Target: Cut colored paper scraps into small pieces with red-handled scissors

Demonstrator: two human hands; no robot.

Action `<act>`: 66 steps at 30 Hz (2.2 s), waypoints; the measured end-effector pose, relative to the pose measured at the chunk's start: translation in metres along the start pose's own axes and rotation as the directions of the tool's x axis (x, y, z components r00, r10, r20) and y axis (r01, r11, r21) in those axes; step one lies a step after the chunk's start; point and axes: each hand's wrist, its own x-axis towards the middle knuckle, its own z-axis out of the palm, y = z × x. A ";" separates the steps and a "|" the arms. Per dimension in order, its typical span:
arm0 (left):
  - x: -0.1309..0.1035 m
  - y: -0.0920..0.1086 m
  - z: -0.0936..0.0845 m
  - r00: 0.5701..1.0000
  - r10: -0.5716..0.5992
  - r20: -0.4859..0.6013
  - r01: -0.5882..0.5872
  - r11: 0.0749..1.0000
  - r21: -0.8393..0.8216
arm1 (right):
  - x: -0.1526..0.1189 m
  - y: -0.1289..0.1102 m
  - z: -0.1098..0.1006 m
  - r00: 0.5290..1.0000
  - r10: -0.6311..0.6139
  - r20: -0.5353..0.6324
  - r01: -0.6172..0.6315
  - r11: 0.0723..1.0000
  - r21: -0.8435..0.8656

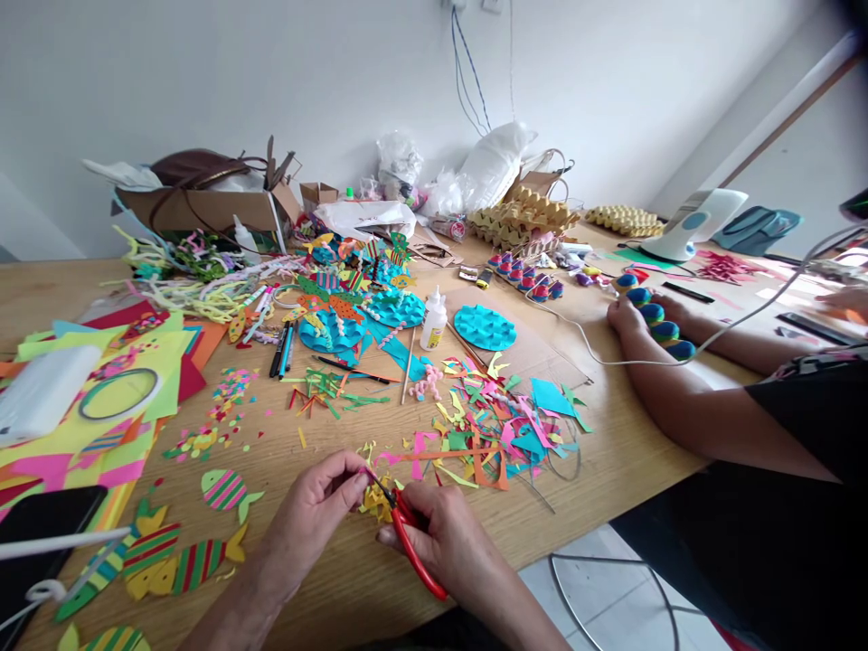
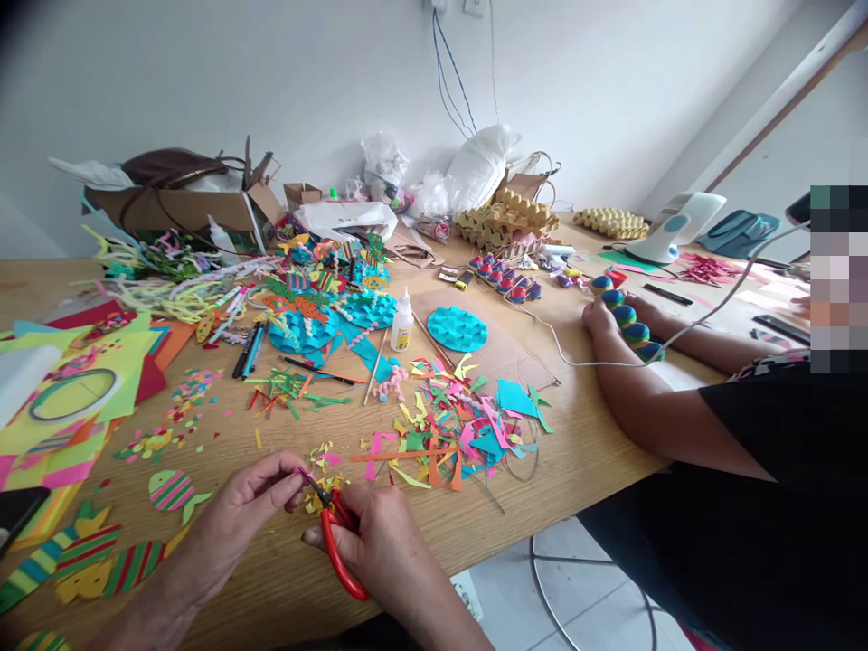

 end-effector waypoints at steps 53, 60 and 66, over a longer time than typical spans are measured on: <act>0.000 -0.002 0.012 0.997 0.072 -0.017 -0.074 0.986 -0.150 | 0.002 -0.006 0.007 0.999 -0.002 -0.039 0.008 0.988 0.156; -0.002 -0.002 0.012 0.997 0.072 -0.010 -0.073 0.988 -0.135 | 0.002 -0.001 0.008 0.998 0.030 -0.047 -0.021 0.981 0.191; -0.002 -0.002 0.011 0.998 0.066 -0.016 -0.068 0.988 -0.136 | -0.001 0.002 0.008 0.999 0.031 -0.040 -0.023 0.982 0.188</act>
